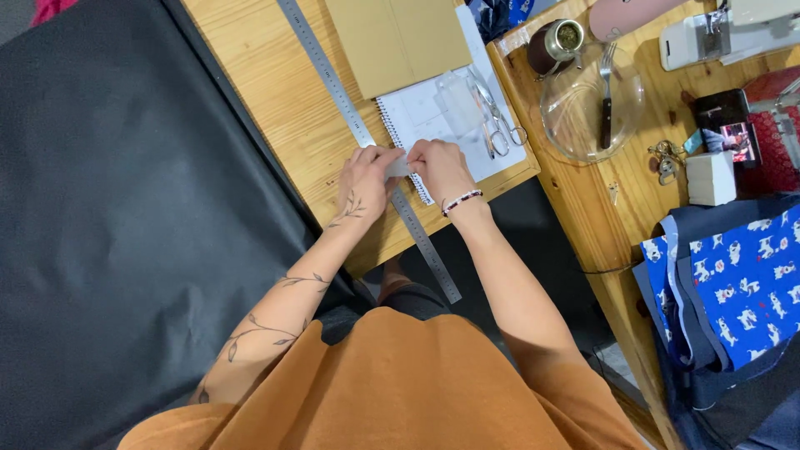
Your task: Prepare fabric by unfolding a paper pattern, aligning it on the material, and measuring with a ruler
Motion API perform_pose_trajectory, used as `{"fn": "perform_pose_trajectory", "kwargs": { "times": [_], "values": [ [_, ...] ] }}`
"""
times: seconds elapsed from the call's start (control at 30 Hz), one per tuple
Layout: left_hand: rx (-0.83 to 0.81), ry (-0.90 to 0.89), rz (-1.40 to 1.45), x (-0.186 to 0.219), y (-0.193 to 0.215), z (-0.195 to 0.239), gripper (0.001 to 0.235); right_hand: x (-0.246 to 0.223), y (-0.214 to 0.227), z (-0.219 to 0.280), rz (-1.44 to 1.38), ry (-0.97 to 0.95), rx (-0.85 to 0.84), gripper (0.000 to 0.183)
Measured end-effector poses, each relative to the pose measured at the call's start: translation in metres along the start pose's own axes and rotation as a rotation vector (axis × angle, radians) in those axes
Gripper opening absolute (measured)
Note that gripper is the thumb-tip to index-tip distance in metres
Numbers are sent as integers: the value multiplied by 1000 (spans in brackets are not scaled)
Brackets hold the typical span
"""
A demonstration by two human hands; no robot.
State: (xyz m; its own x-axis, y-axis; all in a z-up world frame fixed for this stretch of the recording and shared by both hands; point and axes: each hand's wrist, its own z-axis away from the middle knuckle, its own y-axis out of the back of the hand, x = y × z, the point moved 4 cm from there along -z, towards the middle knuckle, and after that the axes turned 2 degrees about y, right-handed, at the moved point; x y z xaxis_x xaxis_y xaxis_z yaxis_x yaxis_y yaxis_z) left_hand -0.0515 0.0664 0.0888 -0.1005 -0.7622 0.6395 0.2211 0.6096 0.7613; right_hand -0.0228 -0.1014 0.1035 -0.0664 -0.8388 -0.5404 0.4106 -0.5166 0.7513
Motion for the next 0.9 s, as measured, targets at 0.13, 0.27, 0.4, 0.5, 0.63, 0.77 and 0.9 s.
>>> {"fn": "perform_pose_trajectory", "kwargs": {
  "times": [0.13, 0.27, 0.4, 0.5, 0.63, 0.77, 0.9],
  "values": [
    [9, 7, 108, 2, -11, -6, 44, 10, -6, -18, 97, -60, 21, 14],
    [8, 15, 135, 20, -1, -12, 44, 3, 17, -16, 11, -19, 51, 20],
    [9, 70, 281, 26, -1, -21, 38, -14, 50, -1, -150, 28, 59, 25],
    [4, 119, 355, 29, -2, -25, 40, -20, 68, 11, -319, 50, 58, 31],
    [-1, 211, 457, 31, 13, -21, 40, 30, 54, 2, -262, -53, 208, 25],
    [14, 160, 473, 21, 20, -4, 39, 89, -2, -20, -124, -96, 239, 28],
    [-31, 196, 438, 21, 20, 10, 39, 95, -25, -25, 23, -145, 196, 16]
  ]
}}
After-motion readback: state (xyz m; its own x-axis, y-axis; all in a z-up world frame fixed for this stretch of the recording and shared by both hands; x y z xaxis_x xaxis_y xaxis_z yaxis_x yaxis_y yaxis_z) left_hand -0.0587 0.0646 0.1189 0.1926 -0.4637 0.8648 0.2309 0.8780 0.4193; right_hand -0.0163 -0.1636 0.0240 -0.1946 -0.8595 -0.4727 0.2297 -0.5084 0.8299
